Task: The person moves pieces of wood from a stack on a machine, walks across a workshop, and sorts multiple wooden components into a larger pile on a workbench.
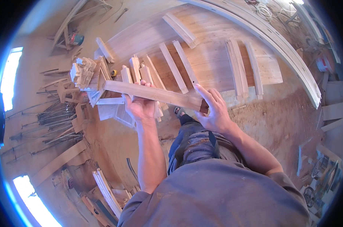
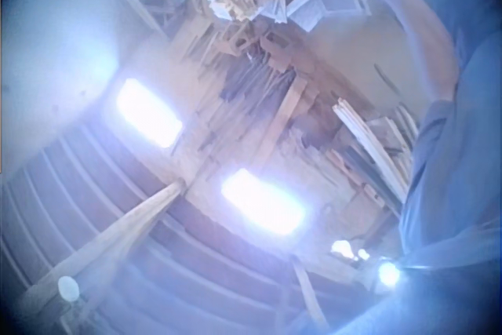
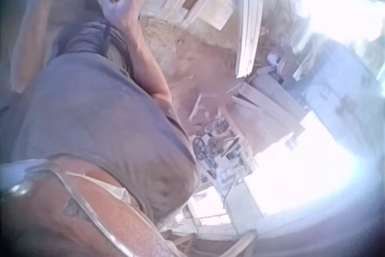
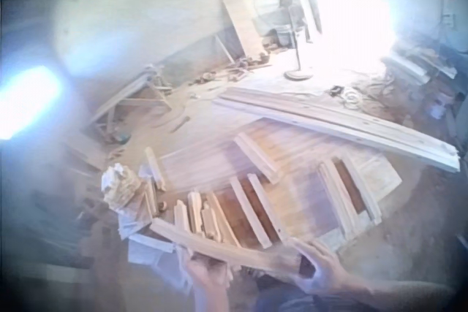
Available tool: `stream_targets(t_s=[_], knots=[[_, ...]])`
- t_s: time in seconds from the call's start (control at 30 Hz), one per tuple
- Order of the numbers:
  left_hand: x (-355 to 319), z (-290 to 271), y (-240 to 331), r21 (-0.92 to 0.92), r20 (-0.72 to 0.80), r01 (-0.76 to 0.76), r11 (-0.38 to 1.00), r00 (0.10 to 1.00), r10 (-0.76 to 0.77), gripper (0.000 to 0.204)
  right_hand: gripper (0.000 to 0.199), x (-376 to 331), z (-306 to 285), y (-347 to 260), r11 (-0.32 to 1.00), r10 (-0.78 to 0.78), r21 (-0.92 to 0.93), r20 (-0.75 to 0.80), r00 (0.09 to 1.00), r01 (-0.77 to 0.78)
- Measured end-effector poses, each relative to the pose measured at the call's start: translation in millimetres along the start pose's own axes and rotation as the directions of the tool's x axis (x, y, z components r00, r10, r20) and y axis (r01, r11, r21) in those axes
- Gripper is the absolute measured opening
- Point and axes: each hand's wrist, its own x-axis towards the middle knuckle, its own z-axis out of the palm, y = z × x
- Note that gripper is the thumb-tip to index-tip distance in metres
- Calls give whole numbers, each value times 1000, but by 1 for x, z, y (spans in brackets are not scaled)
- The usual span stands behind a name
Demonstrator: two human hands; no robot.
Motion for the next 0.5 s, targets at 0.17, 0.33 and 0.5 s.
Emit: stream_targets(t_s=[0.17,0.33,0.5], knots=[[-24,16,-8,-108,39,-65,992,997,70,52,84,-26,-2,8,981,101,172,-89,991,-85],[-38,19,-12,-112,35,-121,986,991,126,47,62,-37,-1,24,759,387,509,149,910,-406],[-52,24,-14,-66,7,-142,988,990,142,46,54,-37,-1,19,679,459,571,160,874,-461]])
